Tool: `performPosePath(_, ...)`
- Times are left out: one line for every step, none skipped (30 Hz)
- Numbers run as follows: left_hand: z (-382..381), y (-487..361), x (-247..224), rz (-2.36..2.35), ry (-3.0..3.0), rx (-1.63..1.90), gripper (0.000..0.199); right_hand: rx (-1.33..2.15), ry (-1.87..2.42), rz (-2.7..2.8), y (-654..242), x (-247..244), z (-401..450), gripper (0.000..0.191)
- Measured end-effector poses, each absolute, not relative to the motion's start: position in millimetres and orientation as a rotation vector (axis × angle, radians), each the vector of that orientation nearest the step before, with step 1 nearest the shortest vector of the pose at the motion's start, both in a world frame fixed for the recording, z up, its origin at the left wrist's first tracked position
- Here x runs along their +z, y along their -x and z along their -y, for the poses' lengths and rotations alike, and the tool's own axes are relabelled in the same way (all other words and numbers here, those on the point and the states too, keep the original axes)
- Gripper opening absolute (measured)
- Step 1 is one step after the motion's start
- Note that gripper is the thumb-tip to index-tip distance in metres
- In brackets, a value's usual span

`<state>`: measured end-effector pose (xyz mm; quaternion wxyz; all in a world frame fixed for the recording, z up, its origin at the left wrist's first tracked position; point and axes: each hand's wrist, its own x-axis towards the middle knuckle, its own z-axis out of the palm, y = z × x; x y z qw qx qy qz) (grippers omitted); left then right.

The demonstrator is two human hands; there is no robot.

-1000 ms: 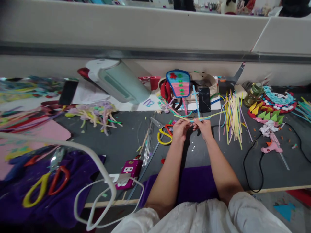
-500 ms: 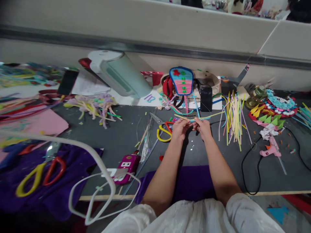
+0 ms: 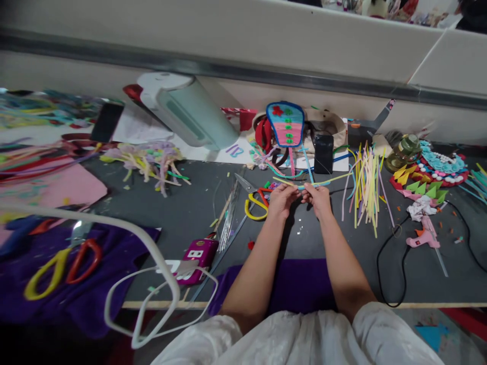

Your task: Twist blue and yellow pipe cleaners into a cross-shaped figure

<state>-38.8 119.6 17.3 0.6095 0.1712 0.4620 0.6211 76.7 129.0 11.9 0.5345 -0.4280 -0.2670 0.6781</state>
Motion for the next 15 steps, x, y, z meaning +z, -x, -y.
performPosePath(-119.3,39.4,17.7,-1.062,-0.407,1.433,0.028,1.603,1.035,0.628,-76.5,11.8,-129.2,0.028)
performPosePath(-119.2,40.3,18.1,-1.054,-0.420,1.427,0.028,1.594,1.048,0.621,-76.5,11.9,-129.5,0.028)
performPosePath(-119.2,41.6,18.3,-1.043,-0.434,1.417,0.027,1.588,1.057,0.616,-76.5,12.2,-129.7,0.027)
performPosePath(-119.4,43.2,18.5,-1.032,-0.445,1.404,0.026,1.582,1.063,0.613,-76.7,12.6,-129.9,0.027)
performPosePath(-119.7,45.0,18.5,-1.020,-0.451,1.391,0.025,1.579,1.065,0.611,-76.9,13.1,-130.0,0.027)
performPosePath(-120.1,46.9,18.2,-1.007,-0.449,1.374,0.024,1.579,1.067,0.609,-77.1,13.7,-130.1,0.027)
performPosePath(-120.6,48.7,17.7,-0.991,-0.439,1.356,0.023,1.582,1.069,0.608,-77.3,14.3,-130.1,0.027)
performPosePath(-121.1,50.3,17.0,-0.975,-0.423,1.336,0.022,1.586,1.068,0.610,-77.5,14.8,-130.2,0.027)
performPosePath(-121.6,51.6,15.9,-0.957,-0.404,1.316,0.021,1.592,1.066,0.613,-77.7,15.3,-130.2,0.027)
performPosePath(-122.0,52.4,14.7,-0.937,-0.386,1.296,0.020,1.598,1.063,0.617,-77.9,15.6,-130.2,0.027)
performPosePath(-122.3,52.9,13.4,-0.913,-0.373,1.277,0.020,1.600,1.060,0.621,-78.0,15.8,-130.2,0.027)
performPosePath(-122.5,52.9,12.2,-0.889,-0.362,1.261,0.020,1.599,1.059,0.623,-78.2,15.9,-130.2,0.027)
performPosePath(-122.6,52.5,11.2,-0.865,-0.354,1.247,0.021,1.596,1.055,0.625,-78.5,15.9,-130.2,0.026)
performPosePath(-122.7,51.9,10.6,-0.841,-0.345,1.232,0.022,1.593,1.049,0.624,-78.8,15.8,-130.1,0.026)
performPosePath(-122.7,50.9,10.3,-0.820,-0.336,1.218,0.023,1.591,1.041,0.624,-79.1,15.8,-130.0,0.026)
